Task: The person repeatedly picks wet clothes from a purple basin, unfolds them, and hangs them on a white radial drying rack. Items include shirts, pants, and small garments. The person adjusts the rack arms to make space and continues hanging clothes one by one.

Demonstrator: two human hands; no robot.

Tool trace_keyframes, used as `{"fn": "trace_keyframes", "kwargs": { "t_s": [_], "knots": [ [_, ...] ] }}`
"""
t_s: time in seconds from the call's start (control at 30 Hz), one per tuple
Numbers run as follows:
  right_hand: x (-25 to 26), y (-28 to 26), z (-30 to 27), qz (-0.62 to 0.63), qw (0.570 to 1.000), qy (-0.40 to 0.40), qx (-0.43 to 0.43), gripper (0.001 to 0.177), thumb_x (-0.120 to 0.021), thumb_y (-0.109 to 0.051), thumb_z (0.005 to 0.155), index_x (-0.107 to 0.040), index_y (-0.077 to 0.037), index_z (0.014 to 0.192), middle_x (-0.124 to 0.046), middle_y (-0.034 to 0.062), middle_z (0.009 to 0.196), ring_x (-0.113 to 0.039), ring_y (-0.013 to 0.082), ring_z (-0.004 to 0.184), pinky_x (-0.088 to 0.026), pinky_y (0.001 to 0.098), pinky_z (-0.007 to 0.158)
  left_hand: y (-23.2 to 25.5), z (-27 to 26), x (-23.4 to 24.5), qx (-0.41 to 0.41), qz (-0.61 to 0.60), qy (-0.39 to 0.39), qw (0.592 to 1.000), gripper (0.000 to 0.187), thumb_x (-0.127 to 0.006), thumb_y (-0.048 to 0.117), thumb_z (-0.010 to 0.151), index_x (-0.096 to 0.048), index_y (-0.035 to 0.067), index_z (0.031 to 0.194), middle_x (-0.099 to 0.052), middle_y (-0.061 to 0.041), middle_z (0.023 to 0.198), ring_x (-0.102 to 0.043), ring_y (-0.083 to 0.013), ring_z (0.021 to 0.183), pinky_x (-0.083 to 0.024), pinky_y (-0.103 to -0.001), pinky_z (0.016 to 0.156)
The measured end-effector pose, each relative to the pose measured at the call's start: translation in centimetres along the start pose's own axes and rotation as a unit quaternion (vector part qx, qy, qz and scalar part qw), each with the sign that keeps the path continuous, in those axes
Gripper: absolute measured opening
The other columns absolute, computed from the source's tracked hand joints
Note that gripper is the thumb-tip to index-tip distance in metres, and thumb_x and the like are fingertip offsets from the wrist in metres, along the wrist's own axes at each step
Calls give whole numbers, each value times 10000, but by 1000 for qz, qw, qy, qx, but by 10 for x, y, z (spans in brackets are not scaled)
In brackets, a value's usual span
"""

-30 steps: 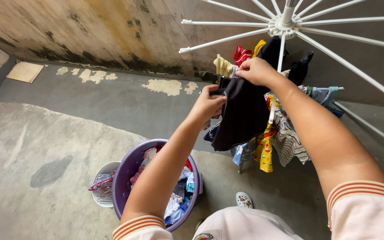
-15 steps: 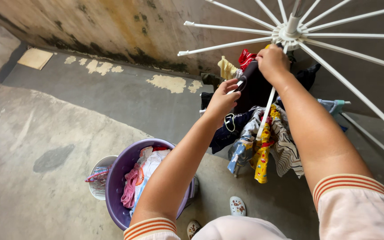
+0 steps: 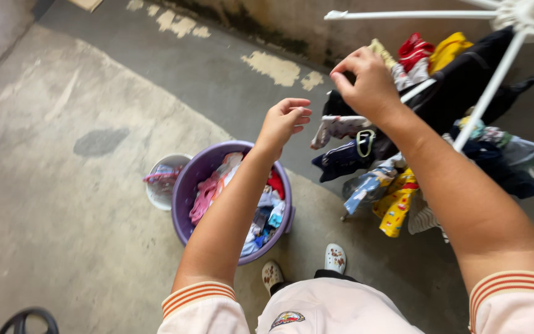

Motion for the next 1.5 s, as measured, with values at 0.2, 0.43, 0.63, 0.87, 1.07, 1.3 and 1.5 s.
{"fn": "trace_keyframes", "kwargs": {
  "t_s": [0.2, 0.43, 0.63, 0.87, 1.07, 1.3, 1.5],
  "knots": [
    [-114, -78, -26, 112, 988, -99, -34, 120, -742, -192, 934, -774, -78, 951, -669, 128, 1014, -655, 313, 982, -520, 412, 844, -45, -71, 119, 44, -55, 139, 988, 257, -609, 173, 969, -697, 99, 1199, -754, -45, 1072, -689, -134, 935, -530, -324, 847],
    [-273, -103, -93, 153, 953, -215, -150, 163, -730, -214, 921, -777, -68, 976, -673, 127, 980, -679, 267, 869, -530, 382, 793, -137, -144, 239, 90, -201, 283, 933, 206, -583, 195, 993, -686, 110, 1150, -750, -57, 1038, -706, -150, 922, -535, -314, 792],
    [-406, -71, -188, 184, 888, -295, -301, 225, -723, -246, 901, -767, -94, 1061, -760, 105, 1011, -735, 208, 913, -546, 334, 837, -222, -195, 306, 125, -268, 332, 896, 233, -547, 231, 1012, -666, 111, 1173, -734, -50, 1033, -692, -163, 909, -527, -335, 800],
    [-529, -27, -319, 222, 835, -330, -380, 391, -770, -292, 871, -727, -52, 1176, -753, 148, 1104, -713, 246, 1029, -546, 359, 893, -290, -235, 336, 170, -289, 358, 871, 233, -548, 248, 1022, -652, 99, 1169, -715, -62, 1041, -679, -172, 916, -528, -337, 805],
    [-565, -53, -395, 106, 824, -378, -408, 1057, -957, -435, 643, -430, -93, 1493, -474, 325, 1361, -525, 429, 1229, -465, 438, 1015, -318, -255, 345, 205, -288, 374, 857, 261, -540, 247, 1025, -653, 78, 1188, -715, -72, 1048, -677, -168, 916, -535, -322, 791],
    [-579, -110, -419, 97, 816, -399, -408, 862, -916, -376, 658, -557, -98, 1391, -639, 237, 1259, -638, 392, 1145, -509, 424, 979, -337, -272, 345, 236, -300, 385, 841, 266, -525, 231, 1021, -655, 80, 1197, -717, -74, 1044, -678, -167, 903, -534, -324, 777],
    [-577, -111, -343, 184, 860, -314, -358, 624, -855, -302, 709, -656, -42, 1240, -749, 193, 1094, -740, 333, 996, -561, 411, 869, -363, -274, 351, 254, -279, 387, 841, 253, -530, 224, 1029, -651, 78, 1197, -727, -64, 1032, -688, -140, 883, -531, -300, 756]
  ]
}}
Point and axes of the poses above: each hand's wrist, its own z-axis towards the middle knuckle, its own x-axis out of the back of the hand, y = z × x, the point moved 1 cm from there along z, towards the middle knuckle
